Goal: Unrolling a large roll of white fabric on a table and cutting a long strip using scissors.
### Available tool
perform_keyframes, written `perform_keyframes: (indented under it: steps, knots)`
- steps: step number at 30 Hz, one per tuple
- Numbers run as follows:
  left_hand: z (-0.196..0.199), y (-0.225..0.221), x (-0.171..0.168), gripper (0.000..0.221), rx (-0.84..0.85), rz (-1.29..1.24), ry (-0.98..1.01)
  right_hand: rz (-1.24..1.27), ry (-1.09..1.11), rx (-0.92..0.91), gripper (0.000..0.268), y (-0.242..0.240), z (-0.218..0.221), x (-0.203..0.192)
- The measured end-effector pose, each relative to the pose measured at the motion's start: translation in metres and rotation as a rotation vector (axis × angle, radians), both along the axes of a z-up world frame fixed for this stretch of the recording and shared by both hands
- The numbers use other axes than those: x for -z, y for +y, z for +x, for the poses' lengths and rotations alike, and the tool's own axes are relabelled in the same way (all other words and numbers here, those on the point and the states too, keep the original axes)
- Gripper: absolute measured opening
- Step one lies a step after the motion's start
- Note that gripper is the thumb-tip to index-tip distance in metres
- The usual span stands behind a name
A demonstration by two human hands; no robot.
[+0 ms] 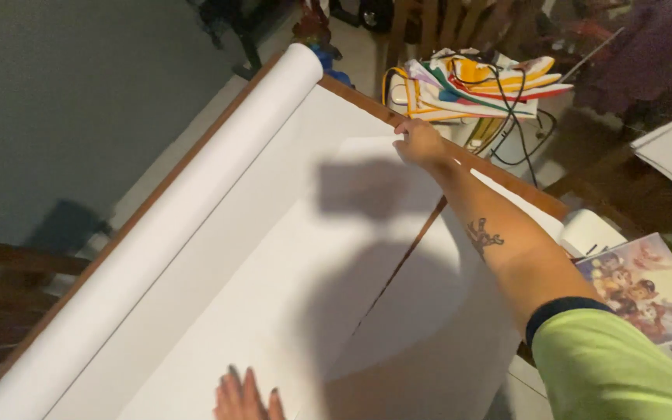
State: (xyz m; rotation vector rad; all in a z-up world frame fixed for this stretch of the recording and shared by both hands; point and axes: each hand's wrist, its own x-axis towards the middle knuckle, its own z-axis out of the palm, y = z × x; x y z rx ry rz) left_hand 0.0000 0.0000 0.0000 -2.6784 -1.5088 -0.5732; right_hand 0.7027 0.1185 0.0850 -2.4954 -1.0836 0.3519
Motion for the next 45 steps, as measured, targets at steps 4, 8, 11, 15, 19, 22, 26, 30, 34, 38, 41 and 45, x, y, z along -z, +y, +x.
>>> perform_keyframes:
  steps: [4, 8, 11, 15, 19, 22, 26, 30, 34, 38, 41, 45]
  knots:
    - [0.09, -0.006, -0.02, 0.069, -0.042, 0.08, 0.039, -0.073, -0.093, -0.352, 0.052, 0.031, -0.006, -0.007]
    - [0.105, -0.008, -0.038, 0.062, -0.087, 0.161, -0.034, -0.304, -0.06, -0.267, 0.056, 0.055, -0.03, -0.054]
    - [0.106, -0.009, -0.042, 0.061, -0.1, 0.075, -0.053, -0.593, 0.033, -0.223, 0.036, 0.062, -0.025, -0.069]
    - [0.105, -0.005, -0.035, 0.059, -0.076, 0.166, -0.071, -0.398, 0.134, -0.446, 0.03, 0.045, -0.012, -0.067]
    - [0.106, -0.004, -0.037, 0.058, -0.074, 0.199, -0.055, -0.414, 0.234, -0.556, 0.023, 0.012, -0.034, -0.103]
    - [0.109, -0.008, -0.046, 0.058, -0.105, 0.095, -0.082, -0.243, 0.838, -0.538, 0.043, 0.006, -0.038, -0.083]
    - [0.111, -0.009, -0.051, 0.057, -0.099, 0.092, -0.08, -0.008, 0.044, -0.568, 0.016, 0.033, -0.062, -0.029]
    - [0.11, -0.008, -0.058, 0.058, -0.091, 0.06, -0.062, -0.115, 0.06, -0.622, 0.012, 0.067, -0.119, -0.017]
    - [0.113, -0.009, -0.079, 0.057, -0.07, 0.041, -0.038, -0.366, 0.058, -0.598, 0.036, 0.091, -0.168, -0.025]
    - [0.111, -0.008, -0.076, 0.057, -0.061, 0.043, -0.044, -0.482, 0.022, -0.685, 0.036, 0.099, -0.185, -0.03]
    - [0.109, -0.01, -0.073, 0.059, -0.055, 0.008, -0.025, -0.539, -0.099, -0.794, 0.009, 0.115, -0.188, -0.004]
    - [0.108, -0.01, -0.071, 0.058, -0.074, 0.004, -0.021, -0.401, -0.488, -0.892, 0.009, 0.161, -0.202, 0.05]
